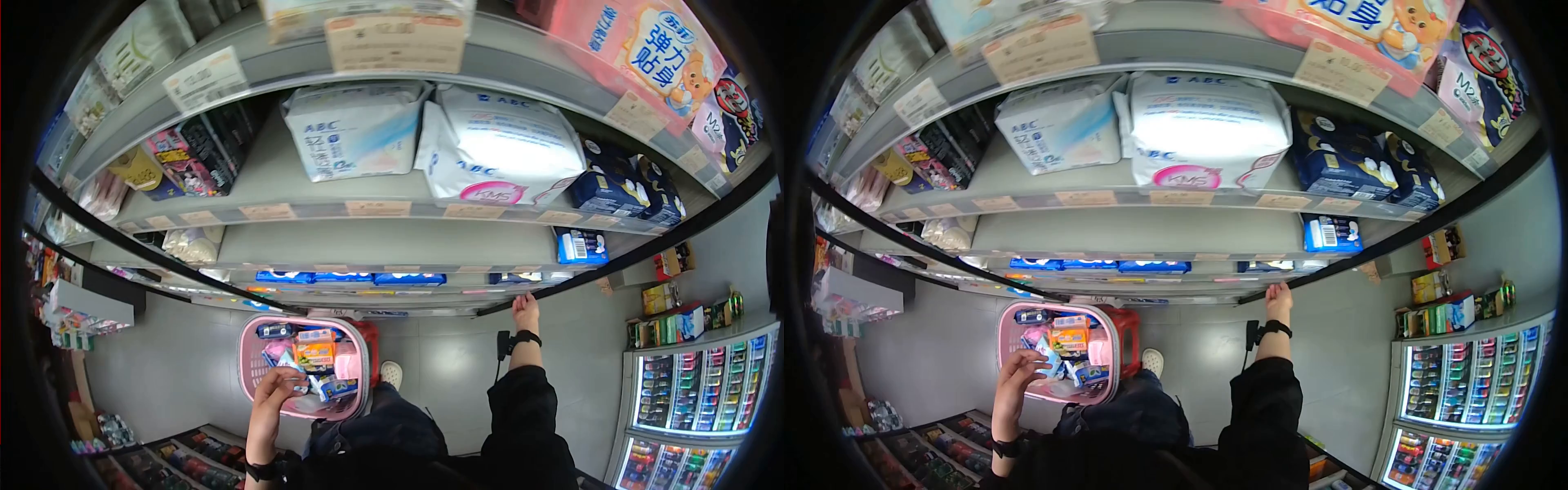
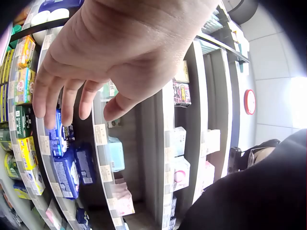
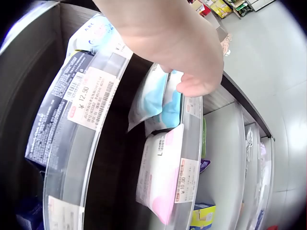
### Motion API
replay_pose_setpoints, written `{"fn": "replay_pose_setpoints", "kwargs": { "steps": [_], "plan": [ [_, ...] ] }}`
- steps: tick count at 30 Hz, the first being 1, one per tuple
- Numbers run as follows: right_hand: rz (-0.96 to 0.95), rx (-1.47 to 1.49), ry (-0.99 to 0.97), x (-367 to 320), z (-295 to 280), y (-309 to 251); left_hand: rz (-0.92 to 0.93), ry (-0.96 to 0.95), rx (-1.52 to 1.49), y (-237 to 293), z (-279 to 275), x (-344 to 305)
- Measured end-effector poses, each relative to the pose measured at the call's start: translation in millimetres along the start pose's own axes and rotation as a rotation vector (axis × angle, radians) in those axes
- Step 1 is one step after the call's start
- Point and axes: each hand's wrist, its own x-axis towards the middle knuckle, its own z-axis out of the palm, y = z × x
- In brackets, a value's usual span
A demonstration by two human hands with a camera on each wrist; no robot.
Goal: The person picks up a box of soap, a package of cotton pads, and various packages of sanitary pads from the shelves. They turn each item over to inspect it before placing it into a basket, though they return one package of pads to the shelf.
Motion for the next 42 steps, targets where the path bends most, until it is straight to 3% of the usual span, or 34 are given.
{"fn": "replay_pose_setpoints", "kwargs": {
  "steps": [3, 6, 7, 12, 14, 15, 17, 18, 19, 20, 21, 22, 24, 27, 29, 31, 34, 36, 37, 39, 41, 42],
  "plan": [
    [-0.003, -0.057, -0.015, -40.4, -17.8, 20.1, -0.010, 0.020, 0.013, -12.2, -19.0, 6.0],
    [-0.099, -0.181, -0.258, -95.3, -52.2, 60.9, -0.037, 0.060, 0.077, -41.9, -45.8, 22.2],
    [-0.107, -0.229, -0.338, -116.1, -63.1, 76.1, -0.067, 0.078, 0.117, -57.1, -57.9, 30.2],
    [0.053, -0.403, -0.365, -247.3, -77.2, 120.4, -0.244, 0.197, 0.168, -178.9, -133.8, 80.4],
    [0.055, -0.399, -0.408, -275.4, -81.3, 127.7, -0.200, 0.362, 0.571, -241.1, -169.4, 98.7],
    [0.055, -0.395, -0.456, -287.5, -83.5, 130.4, -0.203, 0.356, 0.576, -257.1, -182.5, 102.1],
    [0.029, -0.371, -0.465, -313.0, -85.9, 131.0, -0.157, 0.253, 1.027, -285.9, -207.8, 106.0],
    [-0.001, -0.351, -0.484, -324.1, -86.5, 130.0, -0.192, 0.068, 1.159, -283.8, -209.5, 107.1],
    [-0.005, -0.348, -0.474, -334.3, -87.5, 129.0, -0.191, 0.056, 1.161, -283.9, -208.6, 104.5],
    [-0.030, -0.348, -0.470, -343.7, -88.6, 127.9, -0.213, -0.160, 1.104, -286.2, -203.6, 101.3],
    [-0.056, -0.349, -0.467, -352.2, -90.6, 127.3, -0.234, -0.373, 1.038, -271.6, -187.4, 94.8],
    [-0.061, -0.347, -0.458, -360.0, -93.0, 126.7, -0.232, -0.384, 1.038, -257.6, -171.0, 90.5],
    [-0.074, -0.353, -0.459, -372.0, -97.5, 126.5, -0.192, -0.687, 1.025, -229.0, -138.3, 84.1],
    [-0.091, -0.361, -0.456, -383.4, -105.5, 131.0, -0.191, -0.763, 1.057, -198.6, -108.5, 76.5],
    [-0.095, -0.355, -0.453, -390.0, -107.0, 133.9, -0.122, -0.816, 1.140, -245.1, -130.4, 95.5],
    [-0.095, -0.351, -0.452, -396.2, -106.6, 137.9, -0.052, -0.865, 1.223, -249.1, -137.1, 100.2],
    [-0.086, -0.356, -0.467, -403.6, -98.0, 142.3, 0.049, -0.774, 1.425, -249.0, -148.0, 103.2],
    [-0.070, -0.368, -0.523, -408.1, -89.1, 143.5, 0.226, -0.602, 1.346, -240.4, -152.2, 103.1],
    [-0.078, -0.366, -0.521, -409.7, -84.4, 143.8, 0.233, -0.606, 1.344, -234.4, -148.8, 103.7],
    [-0.104, -0.434, -0.608, -412.6, -73.9, 144.8, 0.351, -0.614, 1.019, -205.1, -145.2, 101.2],
    [-0.117, -0.505, -0.642, -421.1, -60.1, 143.5, 0.262, -0.596, 0.942, -138.1, -114.5, 82.4],
    [-0.131, -0.569, -0.706, -424.3, -53.6, 144.4, 0.249, -0.606, 0.699, -125.8, -108.2, 80.8]
  ]
}}
